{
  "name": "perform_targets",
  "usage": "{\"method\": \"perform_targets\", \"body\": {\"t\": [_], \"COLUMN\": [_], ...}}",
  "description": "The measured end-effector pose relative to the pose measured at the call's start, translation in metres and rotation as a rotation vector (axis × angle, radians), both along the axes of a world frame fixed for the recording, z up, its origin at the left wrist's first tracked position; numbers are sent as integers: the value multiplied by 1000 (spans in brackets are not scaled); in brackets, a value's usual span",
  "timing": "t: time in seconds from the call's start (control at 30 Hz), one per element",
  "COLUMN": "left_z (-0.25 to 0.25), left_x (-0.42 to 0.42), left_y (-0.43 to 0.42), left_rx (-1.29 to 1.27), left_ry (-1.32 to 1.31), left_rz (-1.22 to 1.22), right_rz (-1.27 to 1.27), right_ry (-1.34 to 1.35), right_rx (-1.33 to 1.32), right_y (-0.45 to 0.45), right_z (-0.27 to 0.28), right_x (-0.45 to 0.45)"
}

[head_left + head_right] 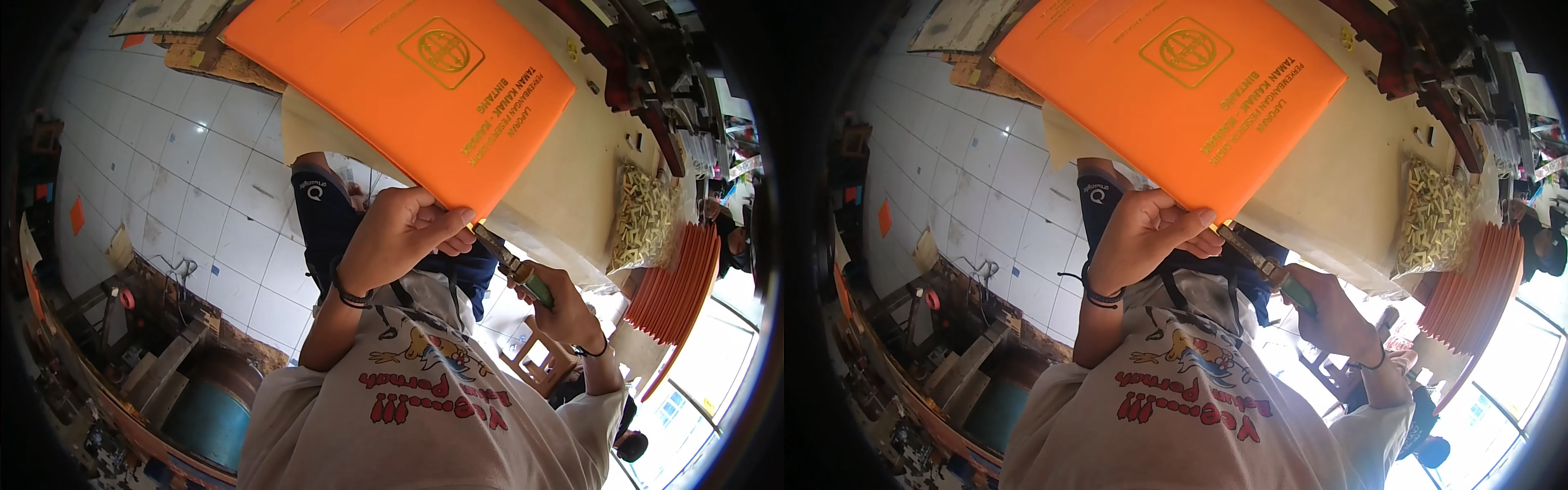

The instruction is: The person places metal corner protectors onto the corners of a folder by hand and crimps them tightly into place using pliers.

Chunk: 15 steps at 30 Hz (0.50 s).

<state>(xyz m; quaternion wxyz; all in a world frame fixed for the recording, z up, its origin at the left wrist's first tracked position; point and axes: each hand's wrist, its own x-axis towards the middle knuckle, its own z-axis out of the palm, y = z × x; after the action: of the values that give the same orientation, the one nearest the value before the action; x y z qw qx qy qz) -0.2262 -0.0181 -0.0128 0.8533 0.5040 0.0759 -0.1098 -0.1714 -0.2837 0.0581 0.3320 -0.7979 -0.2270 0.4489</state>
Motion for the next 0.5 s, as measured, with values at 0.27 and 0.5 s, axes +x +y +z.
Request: {"method": "perform_targets", "body": {"t": [0.27, 0.5], "left_z": [0, -2], "left_x": [0, 1], "left_y": [-1, 0], "left_rx": [7, 32], "left_ry": [-2, -3], "left_rz": [12, -6], "right_rz": [4, -52], "right_ry": [-13, 37], "right_rx": [-24, 58], "right_y": [3, -3], "right_z": [4, -5], "right_x": [1, -1]}}
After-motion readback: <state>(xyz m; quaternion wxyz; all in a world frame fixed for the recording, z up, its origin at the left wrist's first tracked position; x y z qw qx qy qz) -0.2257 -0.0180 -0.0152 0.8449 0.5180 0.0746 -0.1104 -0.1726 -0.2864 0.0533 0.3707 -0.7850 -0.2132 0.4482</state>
